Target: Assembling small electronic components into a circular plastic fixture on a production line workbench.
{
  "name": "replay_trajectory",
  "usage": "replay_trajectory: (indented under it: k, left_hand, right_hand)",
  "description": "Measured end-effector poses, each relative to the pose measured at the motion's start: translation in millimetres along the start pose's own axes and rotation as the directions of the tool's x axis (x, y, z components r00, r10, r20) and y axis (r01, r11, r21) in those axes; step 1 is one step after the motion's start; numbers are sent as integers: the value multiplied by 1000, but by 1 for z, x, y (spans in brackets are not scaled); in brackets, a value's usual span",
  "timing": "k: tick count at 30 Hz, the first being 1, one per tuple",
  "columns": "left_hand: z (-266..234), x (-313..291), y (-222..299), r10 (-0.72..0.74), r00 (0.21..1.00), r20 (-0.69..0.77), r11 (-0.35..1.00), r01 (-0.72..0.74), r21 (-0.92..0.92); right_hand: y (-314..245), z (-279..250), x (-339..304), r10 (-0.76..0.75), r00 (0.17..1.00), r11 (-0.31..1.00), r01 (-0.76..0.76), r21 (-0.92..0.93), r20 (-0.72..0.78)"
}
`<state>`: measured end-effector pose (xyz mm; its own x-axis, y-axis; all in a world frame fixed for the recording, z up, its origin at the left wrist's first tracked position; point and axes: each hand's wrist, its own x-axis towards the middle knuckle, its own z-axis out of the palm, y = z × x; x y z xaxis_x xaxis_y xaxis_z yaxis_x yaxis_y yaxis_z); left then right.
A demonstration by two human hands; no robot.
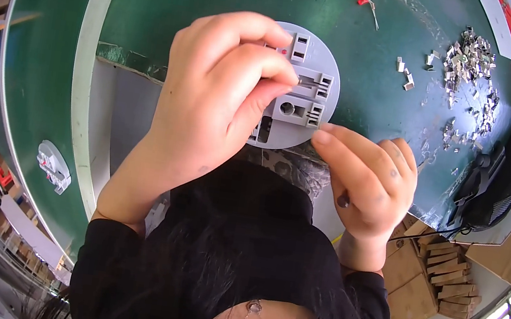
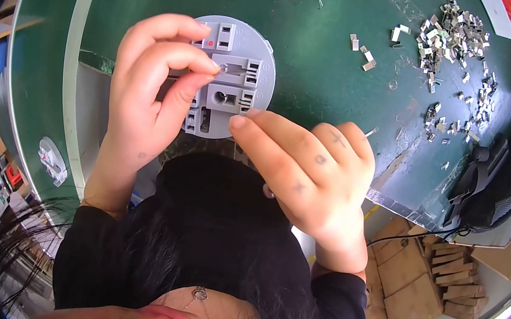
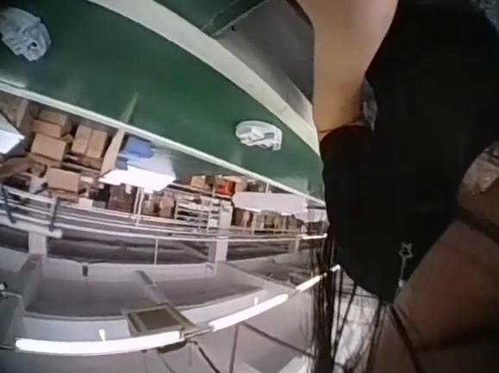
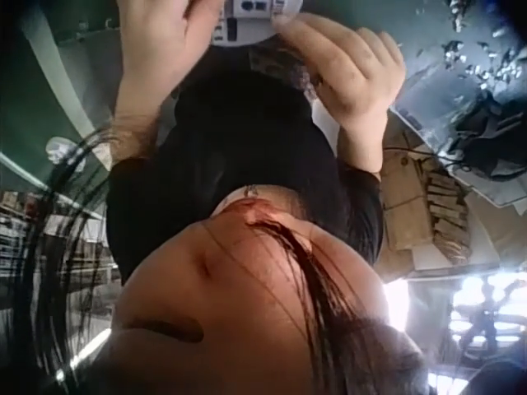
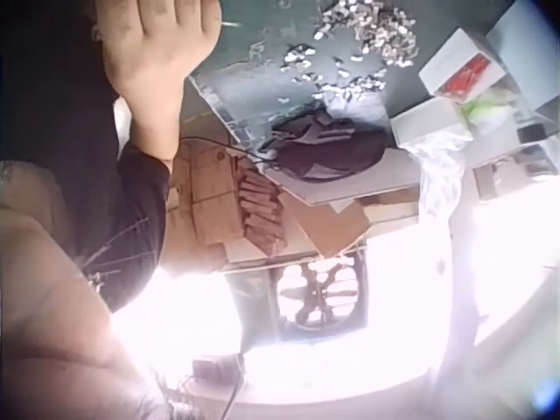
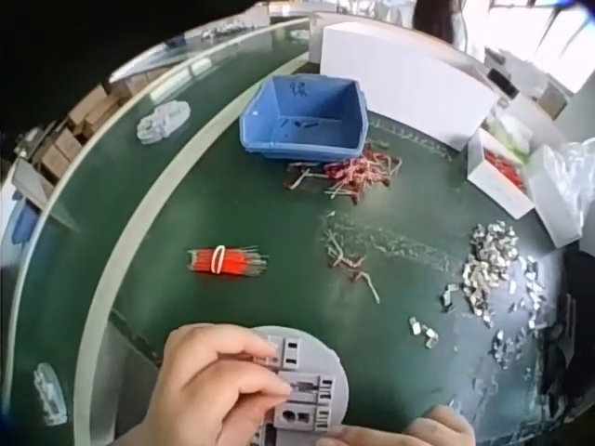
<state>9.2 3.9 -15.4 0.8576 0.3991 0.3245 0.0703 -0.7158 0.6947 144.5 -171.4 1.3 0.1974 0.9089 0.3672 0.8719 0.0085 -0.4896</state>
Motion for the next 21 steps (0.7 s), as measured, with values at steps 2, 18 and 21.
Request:
replay_trajectory:
  k: [2, 18, 21]
  left_hand:
    - [2, 0, 1, -106, 994, -26, 994, 106, -27]
    - [-3, 10, 8, -35, 998, 60, 987, 25, 156]
    - [-9, 13, 13, -27, 995, 97, 979, 7, 204]
  right_hand:
    - [-4, -1, -1, 80, 997, 997, -80, 11, -23]
    - [6, 1, 8, 88, 995, 995, -86, 46, -44]
    - [4, 0, 9, 153, 987, 988, -152, 29, -55]
